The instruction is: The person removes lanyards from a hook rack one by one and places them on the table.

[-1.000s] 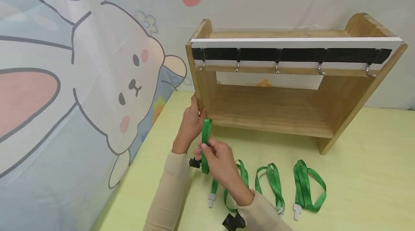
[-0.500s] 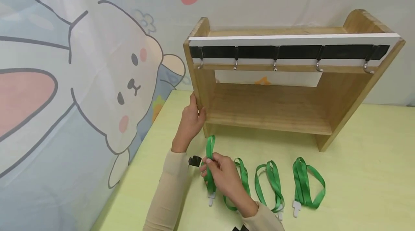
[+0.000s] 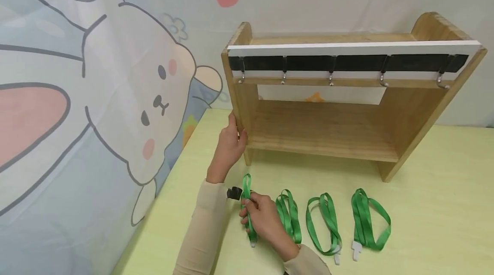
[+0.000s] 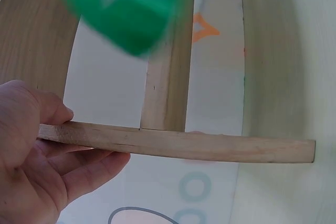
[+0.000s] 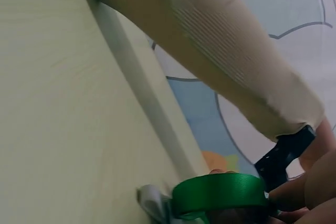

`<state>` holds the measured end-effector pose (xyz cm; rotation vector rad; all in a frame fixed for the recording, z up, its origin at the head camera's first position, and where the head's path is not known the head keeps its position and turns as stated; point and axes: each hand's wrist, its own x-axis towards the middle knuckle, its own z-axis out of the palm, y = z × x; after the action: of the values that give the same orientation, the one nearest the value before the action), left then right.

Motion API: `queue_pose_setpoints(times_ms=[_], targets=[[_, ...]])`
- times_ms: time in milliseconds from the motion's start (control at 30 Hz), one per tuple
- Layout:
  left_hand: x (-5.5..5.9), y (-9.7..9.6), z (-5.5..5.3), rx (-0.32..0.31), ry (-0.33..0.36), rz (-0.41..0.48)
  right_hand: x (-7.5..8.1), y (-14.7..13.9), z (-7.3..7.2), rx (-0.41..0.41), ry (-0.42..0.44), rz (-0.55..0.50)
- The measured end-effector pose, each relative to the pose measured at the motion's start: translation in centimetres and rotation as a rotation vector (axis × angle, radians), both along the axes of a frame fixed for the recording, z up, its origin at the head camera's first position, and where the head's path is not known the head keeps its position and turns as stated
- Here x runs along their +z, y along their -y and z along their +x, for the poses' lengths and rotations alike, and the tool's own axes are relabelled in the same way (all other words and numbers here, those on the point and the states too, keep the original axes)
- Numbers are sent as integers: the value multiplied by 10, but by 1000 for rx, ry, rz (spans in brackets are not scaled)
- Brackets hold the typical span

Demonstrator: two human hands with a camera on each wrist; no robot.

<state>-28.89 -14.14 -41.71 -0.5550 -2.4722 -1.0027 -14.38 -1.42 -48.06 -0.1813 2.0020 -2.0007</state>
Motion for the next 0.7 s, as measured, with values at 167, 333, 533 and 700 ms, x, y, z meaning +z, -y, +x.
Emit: queue_pose_setpoints(times_ms=[167,333,533,700], targets=[[1,-1,-1,0,-1,-6,-11,2,-1,-18,-3,34],[1,0,-1,2,-8,-10,-17,3,-3,-29,-30,69],[1,-1,-1,4,0,-16,-18,2,-5,-22,-66,147],[2,-1,-1,2,1,-18,-14,0,-6,-7,-135,289]])
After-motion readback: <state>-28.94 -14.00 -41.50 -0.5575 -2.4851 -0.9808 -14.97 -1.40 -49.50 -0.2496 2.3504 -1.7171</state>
